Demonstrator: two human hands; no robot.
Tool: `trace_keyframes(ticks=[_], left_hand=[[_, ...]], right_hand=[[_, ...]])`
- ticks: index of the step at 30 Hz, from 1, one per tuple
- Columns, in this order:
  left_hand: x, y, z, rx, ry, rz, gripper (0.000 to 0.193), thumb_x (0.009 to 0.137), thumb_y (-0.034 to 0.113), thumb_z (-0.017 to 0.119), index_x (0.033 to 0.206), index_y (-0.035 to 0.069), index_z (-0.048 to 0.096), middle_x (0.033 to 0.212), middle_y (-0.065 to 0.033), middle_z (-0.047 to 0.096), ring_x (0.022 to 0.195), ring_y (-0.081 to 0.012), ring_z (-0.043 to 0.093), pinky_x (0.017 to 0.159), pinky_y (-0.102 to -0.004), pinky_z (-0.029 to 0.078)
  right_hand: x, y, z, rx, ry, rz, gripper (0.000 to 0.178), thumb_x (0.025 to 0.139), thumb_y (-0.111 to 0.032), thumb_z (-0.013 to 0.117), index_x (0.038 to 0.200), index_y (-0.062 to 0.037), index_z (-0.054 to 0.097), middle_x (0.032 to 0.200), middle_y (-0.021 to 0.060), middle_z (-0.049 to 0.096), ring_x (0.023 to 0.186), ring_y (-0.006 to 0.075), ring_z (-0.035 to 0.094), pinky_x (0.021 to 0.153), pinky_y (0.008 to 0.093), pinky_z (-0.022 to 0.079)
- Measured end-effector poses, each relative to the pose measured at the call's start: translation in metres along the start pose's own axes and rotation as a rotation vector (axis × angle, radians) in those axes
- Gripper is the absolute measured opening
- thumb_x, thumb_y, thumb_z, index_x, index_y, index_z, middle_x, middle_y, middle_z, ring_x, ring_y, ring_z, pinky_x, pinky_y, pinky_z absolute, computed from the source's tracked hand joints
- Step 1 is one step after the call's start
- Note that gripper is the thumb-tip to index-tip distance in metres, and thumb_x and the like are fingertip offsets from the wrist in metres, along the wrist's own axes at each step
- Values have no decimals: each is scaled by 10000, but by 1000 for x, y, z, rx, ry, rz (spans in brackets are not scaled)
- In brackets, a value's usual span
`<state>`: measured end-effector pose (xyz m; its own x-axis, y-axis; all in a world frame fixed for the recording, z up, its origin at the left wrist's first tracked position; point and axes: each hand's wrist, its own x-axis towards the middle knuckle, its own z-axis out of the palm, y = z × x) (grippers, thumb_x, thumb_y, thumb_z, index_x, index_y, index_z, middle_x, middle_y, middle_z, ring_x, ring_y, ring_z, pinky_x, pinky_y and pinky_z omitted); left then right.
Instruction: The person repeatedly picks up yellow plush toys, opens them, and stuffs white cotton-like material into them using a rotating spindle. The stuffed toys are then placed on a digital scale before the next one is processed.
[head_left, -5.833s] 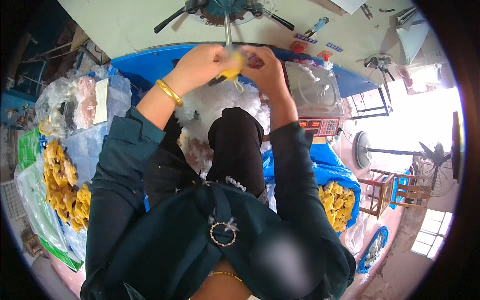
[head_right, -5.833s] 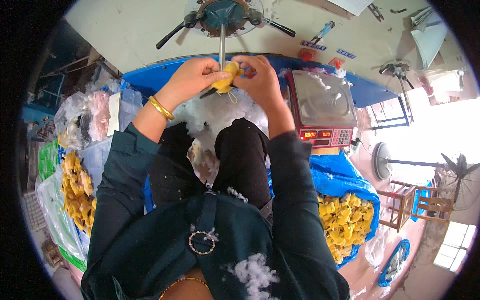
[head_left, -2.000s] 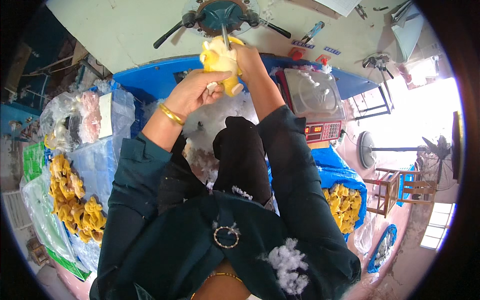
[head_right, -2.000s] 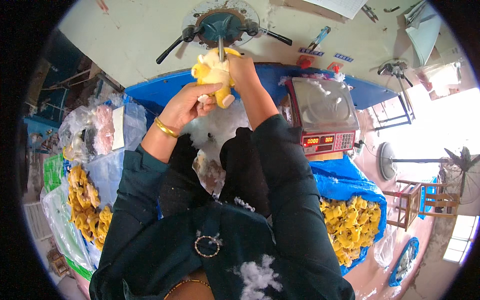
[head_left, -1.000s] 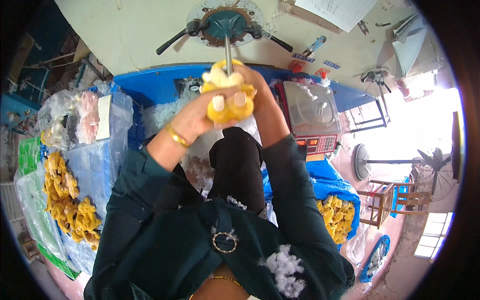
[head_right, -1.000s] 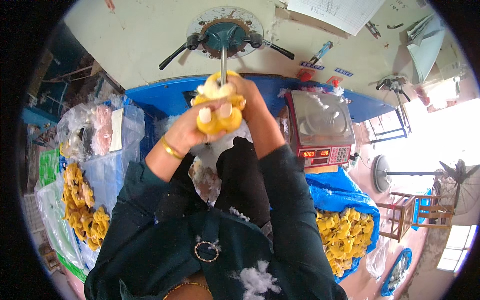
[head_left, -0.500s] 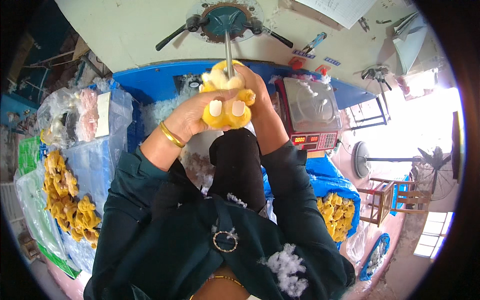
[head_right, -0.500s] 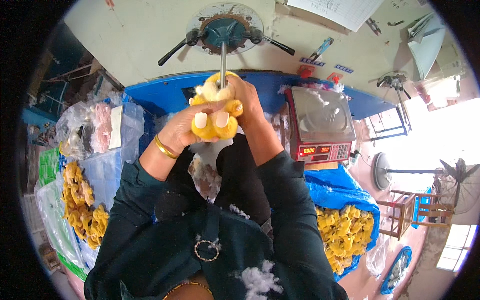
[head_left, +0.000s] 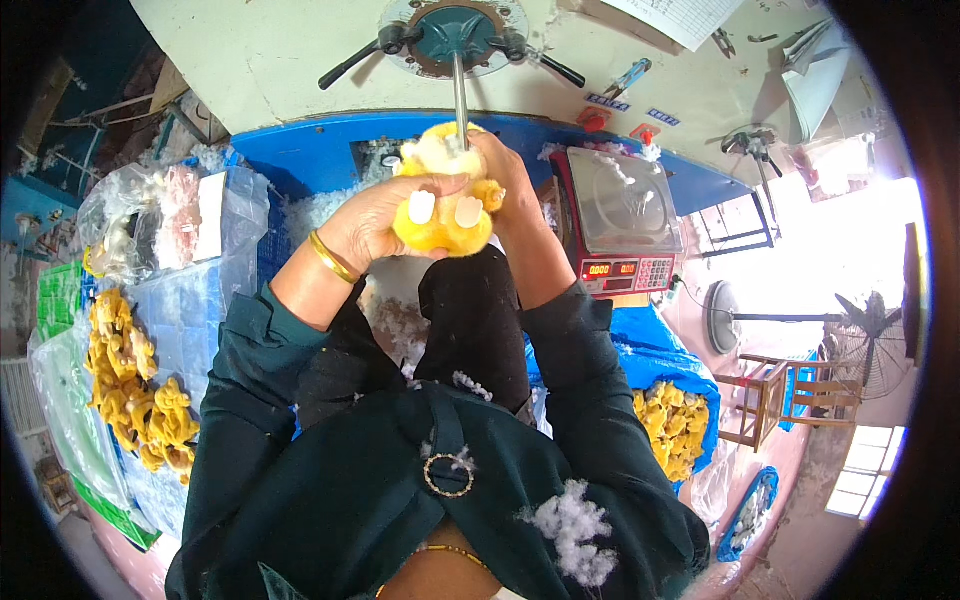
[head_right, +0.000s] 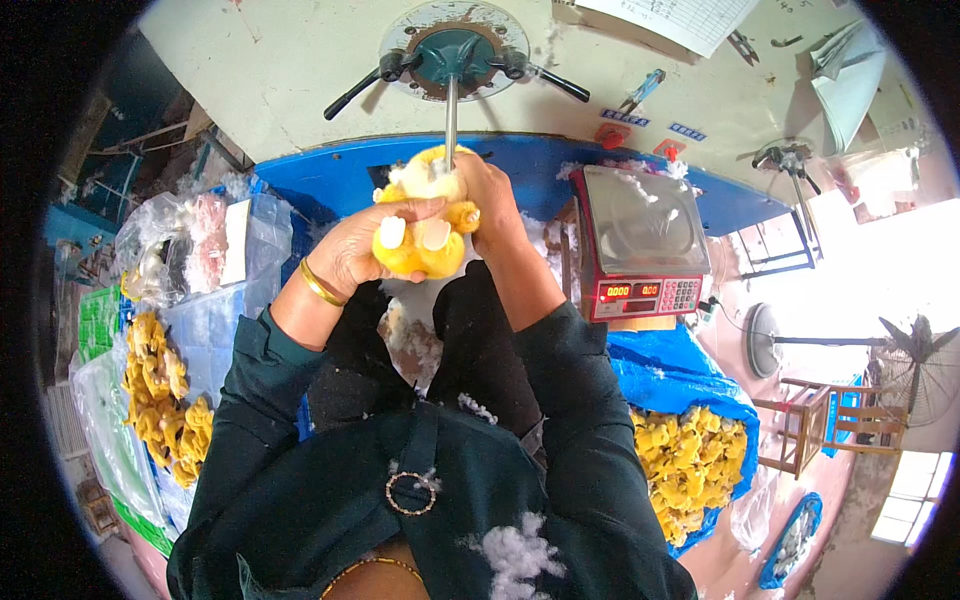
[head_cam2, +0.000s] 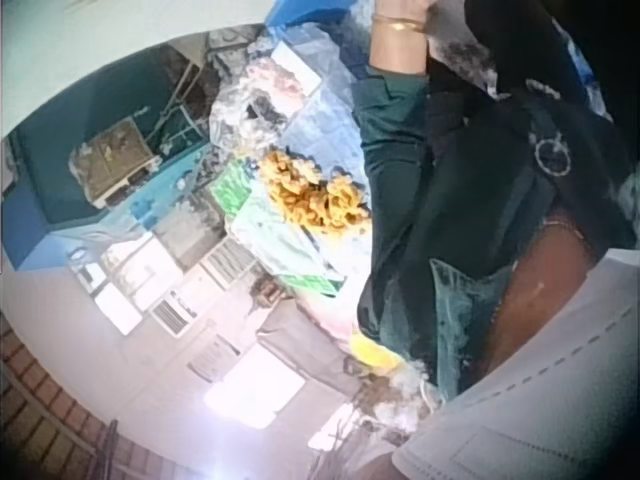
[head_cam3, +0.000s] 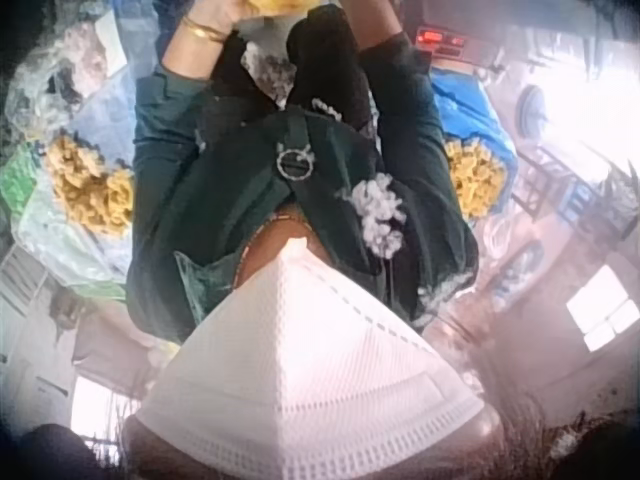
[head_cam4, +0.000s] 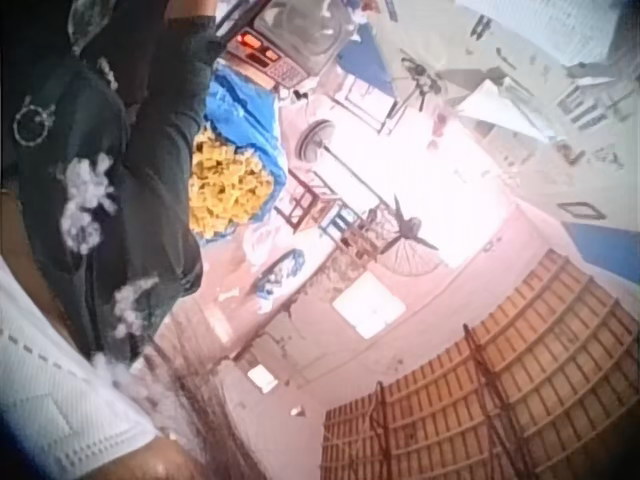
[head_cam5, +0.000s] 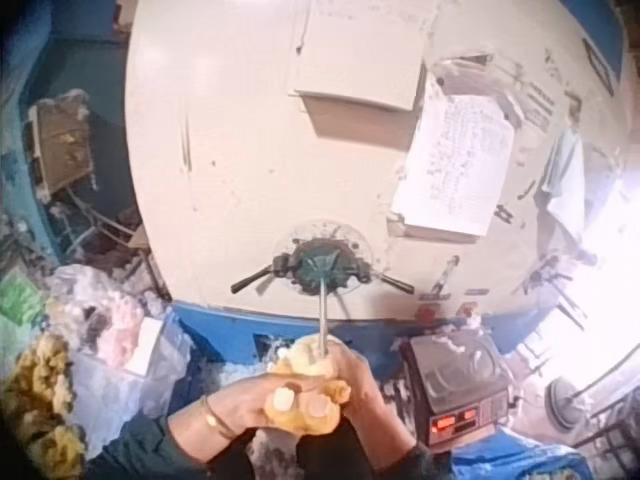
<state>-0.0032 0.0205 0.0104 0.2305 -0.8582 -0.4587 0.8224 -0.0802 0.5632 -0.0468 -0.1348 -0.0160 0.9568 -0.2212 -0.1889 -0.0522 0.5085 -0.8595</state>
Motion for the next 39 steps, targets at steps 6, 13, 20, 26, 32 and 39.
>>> trace_keyframes(ticks=[6,13,20,26,32,39], left_hand=[[-11,-33,1,222,-44,102,451,885,263,649,1227,-2,521,1075,-111,648,938,-186,664,762,-305,573],[-31,-46,-60,268,-5,270,421,968,313,519,1264,13,503,1198,-120,598,1124,-204,577,943,-365,472],[-134,-84,-211,821,1003,478,276,858,287,670,912,17,648,832,-74,679,763,-136,634,679,-299,519],[-323,-87,-340,1399,2183,283,590,759,454,706,1170,57,559,1124,-206,587,1019,-371,577,869,-434,475],[-436,-37,-438,1262,2393,-141,843,777,685,540,1384,109,436,1308,-277,476,1241,-409,431,1060,-449,313],[-453,-6,-517,1136,2210,-291,889,716,752,542,1414,216,415,1444,-250,340,1318,-456,325,1095,-504,250]], right_hand=[[-40,14,-44,-556,95,-210,338,929,-284,514,992,43,573,891,86,613,769,129,572,651,273,477],[-103,22,-132,-1068,184,-125,352,773,-140,680,1092,-29,580,962,128,654,846,224,638,733,374,524],[-246,0,-313,-1104,404,360,395,754,-180,709,1098,-43,571,982,138,658,852,261,654,728,408,534],[-315,27,-357,-898,496,952,352,783,-196,675,1081,-46,561,971,137,650,836,268,652,707,410,534],[-302,12,-318,-916,497,1042,312,812,-211,641,1063,-49,551,960,136,643,819,275,649,686,411,534],[-269,-6,-271,-957,548,1042,271,847,-229,601,1043,-53,539,947,134,634,800,283,646,661,413,535]])
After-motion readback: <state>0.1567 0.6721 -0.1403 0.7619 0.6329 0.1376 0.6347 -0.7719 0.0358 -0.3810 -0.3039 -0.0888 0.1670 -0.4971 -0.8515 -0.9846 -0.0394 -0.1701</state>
